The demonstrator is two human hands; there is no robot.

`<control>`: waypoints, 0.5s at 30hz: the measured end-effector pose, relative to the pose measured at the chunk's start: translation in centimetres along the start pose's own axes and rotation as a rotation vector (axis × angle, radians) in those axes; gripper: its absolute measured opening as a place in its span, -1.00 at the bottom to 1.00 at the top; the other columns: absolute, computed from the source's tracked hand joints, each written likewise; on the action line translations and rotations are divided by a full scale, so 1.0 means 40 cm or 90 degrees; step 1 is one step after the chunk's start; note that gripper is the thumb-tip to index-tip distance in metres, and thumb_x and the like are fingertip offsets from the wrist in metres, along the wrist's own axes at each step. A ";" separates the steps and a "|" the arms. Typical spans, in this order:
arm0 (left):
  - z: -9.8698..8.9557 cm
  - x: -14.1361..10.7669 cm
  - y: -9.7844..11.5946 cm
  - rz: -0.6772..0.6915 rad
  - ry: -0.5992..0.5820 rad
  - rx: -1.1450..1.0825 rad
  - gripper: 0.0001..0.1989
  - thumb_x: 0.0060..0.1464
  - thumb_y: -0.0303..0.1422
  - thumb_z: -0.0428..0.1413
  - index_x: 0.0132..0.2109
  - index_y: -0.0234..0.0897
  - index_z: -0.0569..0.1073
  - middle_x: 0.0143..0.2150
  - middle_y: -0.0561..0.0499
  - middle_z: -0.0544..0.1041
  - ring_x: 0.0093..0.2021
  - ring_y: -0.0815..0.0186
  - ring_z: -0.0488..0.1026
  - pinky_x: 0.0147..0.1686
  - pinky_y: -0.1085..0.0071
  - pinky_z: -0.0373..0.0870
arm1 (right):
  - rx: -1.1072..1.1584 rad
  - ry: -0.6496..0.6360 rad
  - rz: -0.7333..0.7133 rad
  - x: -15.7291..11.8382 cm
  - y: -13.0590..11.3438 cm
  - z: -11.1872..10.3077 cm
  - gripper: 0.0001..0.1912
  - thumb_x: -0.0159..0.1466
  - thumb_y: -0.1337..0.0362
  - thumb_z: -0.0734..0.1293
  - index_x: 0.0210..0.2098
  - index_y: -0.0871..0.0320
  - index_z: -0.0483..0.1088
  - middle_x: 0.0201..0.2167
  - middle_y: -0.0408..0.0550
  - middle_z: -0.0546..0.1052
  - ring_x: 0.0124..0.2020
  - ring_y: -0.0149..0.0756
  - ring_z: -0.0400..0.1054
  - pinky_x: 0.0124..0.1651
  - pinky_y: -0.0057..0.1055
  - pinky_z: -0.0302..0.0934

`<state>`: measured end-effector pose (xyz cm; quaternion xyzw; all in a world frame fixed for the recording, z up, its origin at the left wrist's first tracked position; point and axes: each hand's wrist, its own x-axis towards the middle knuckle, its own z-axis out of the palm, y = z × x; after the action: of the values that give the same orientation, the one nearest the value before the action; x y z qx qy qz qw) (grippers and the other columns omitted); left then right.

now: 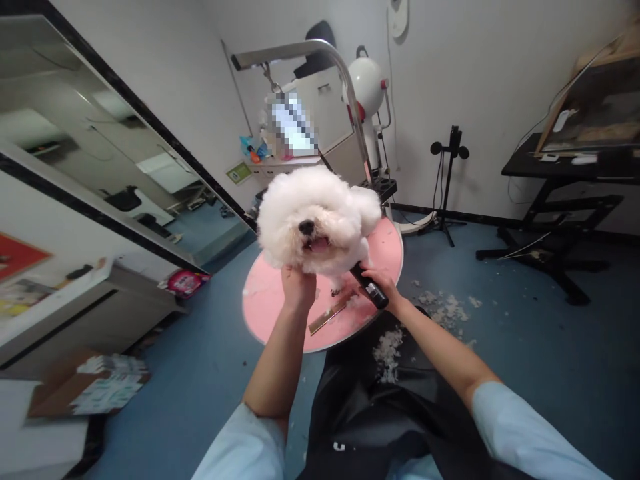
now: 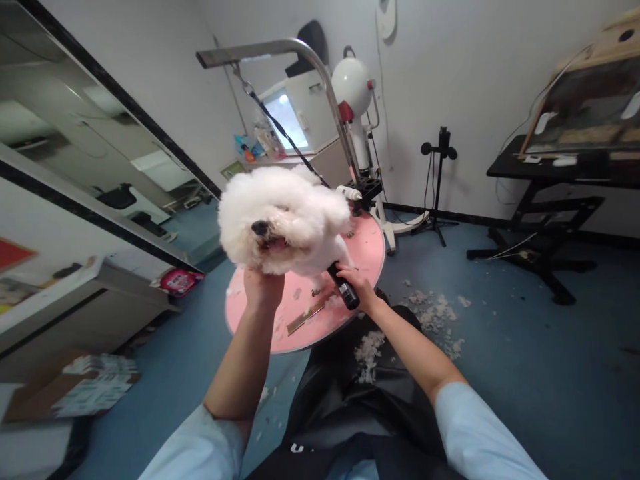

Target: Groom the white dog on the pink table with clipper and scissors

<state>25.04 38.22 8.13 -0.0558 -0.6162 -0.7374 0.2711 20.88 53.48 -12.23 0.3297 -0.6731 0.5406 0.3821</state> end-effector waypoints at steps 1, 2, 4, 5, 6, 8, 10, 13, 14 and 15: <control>-0.002 0.001 -0.002 0.000 -0.006 -0.005 -0.52 -0.10 0.00 0.28 -0.13 -0.25 0.57 -0.08 -0.13 0.62 0.12 0.02 0.48 0.00 0.20 0.52 | -0.009 0.010 -0.002 -0.012 -0.003 0.002 -0.64 0.24 0.22 0.46 0.00 0.13 0.40 0.11 0.20 0.55 0.07 -0.09 0.53 0.08 -0.15 0.46; -0.003 0.002 -0.004 0.002 -0.010 -0.017 -0.54 -0.09 -0.02 0.28 -0.13 -0.25 0.56 -0.08 -0.13 0.62 0.12 0.03 0.48 0.01 0.20 0.51 | -0.016 0.024 -0.009 -0.024 -0.007 0.002 -0.62 0.22 0.21 0.47 0.00 0.14 0.40 0.10 0.20 0.56 0.06 -0.08 0.53 0.07 -0.15 0.47; -0.005 0.005 -0.009 0.007 -0.016 -0.047 -0.56 -0.10 -0.07 0.30 -0.11 -0.23 0.56 -0.05 -0.11 0.61 0.12 0.06 0.48 0.03 0.22 0.50 | -0.016 0.036 -0.039 -0.036 -0.014 0.003 -0.59 0.21 0.20 0.49 0.00 0.12 0.39 0.11 0.19 0.55 0.07 -0.09 0.53 0.05 -0.16 0.49; -0.006 0.007 -0.011 0.008 -0.017 -0.063 -0.56 -0.11 -0.09 0.31 -0.11 -0.22 0.56 -0.04 -0.11 0.61 0.12 0.07 0.48 0.04 0.24 0.49 | -0.015 0.027 -0.052 -0.035 -0.014 0.003 -0.59 0.21 0.20 0.49 0.00 0.11 0.39 0.13 0.18 0.54 0.08 -0.10 0.52 0.05 -0.16 0.49; -0.007 0.008 -0.013 0.008 -0.017 -0.077 -0.56 -0.13 -0.09 0.32 -0.12 -0.21 0.56 -0.03 -0.10 0.60 0.11 0.09 0.49 0.04 0.25 0.49 | -0.016 0.007 -0.056 -0.031 -0.010 0.003 -0.61 0.24 0.20 0.48 0.02 0.09 0.39 0.16 0.17 0.52 0.10 -0.12 0.51 0.07 -0.17 0.49; -0.010 0.010 -0.015 0.001 -0.016 -0.089 -0.57 -0.15 -0.09 0.34 -0.14 -0.21 0.56 -0.05 -0.09 0.61 0.07 0.12 0.50 0.02 0.28 0.49 | -0.028 -0.040 -0.038 -0.019 0.004 0.006 -0.66 0.30 0.22 0.42 0.06 0.07 0.40 0.19 0.14 0.49 0.15 -0.14 0.47 0.13 -0.16 0.46; -0.016 0.013 -0.017 -0.011 -0.020 -0.089 -0.57 -0.15 -0.07 0.34 -0.16 -0.21 0.57 -0.10 -0.07 0.61 0.02 0.16 0.51 -0.02 0.31 0.49 | -0.047 -0.076 -0.009 -0.016 0.018 0.008 -0.67 0.33 0.24 0.37 0.09 0.07 0.40 0.20 0.15 0.48 0.18 -0.13 0.45 0.17 -0.13 0.43; -0.024 0.018 -0.022 -0.004 -0.043 -0.094 -0.54 -0.18 -0.01 0.36 -0.19 -0.20 0.59 -0.19 -0.04 0.62 -0.07 0.19 0.53 -0.09 0.34 0.51 | -0.062 -0.088 -0.020 -0.040 0.009 0.007 -0.64 0.31 0.27 0.39 0.09 0.11 0.39 0.16 0.21 0.51 0.16 -0.09 0.46 0.15 -0.08 0.44; -0.027 0.020 -0.025 0.004 -0.054 -0.102 -0.54 -0.18 0.01 0.37 -0.20 -0.19 0.59 -0.20 -0.04 0.62 -0.09 0.21 0.53 -0.11 0.36 0.52 | -0.065 -0.074 -0.039 -0.051 -0.001 0.006 -0.63 0.30 0.27 0.41 0.08 0.12 0.38 0.14 0.21 0.52 0.14 -0.09 0.48 0.13 -0.09 0.46; -0.029 0.022 -0.028 0.012 -0.065 -0.110 -0.54 -0.17 0.03 0.37 -0.22 -0.19 0.59 -0.22 -0.03 0.61 -0.11 0.22 0.53 -0.12 0.37 0.52 | -0.068 -0.059 -0.061 -0.058 -0.013 0.007 -0.64 0.28 0.27 0.42 0.06 0.12 0.38 0.14 0.21 0.52 0.11 -0.10 0.49 0.10 -0.11 0.48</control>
<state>24.08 36.96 7.25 -0.1221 -0.5631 -0.7813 0.2400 22.44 53.18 -14.04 0.3655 -0.7016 0.4689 0.3929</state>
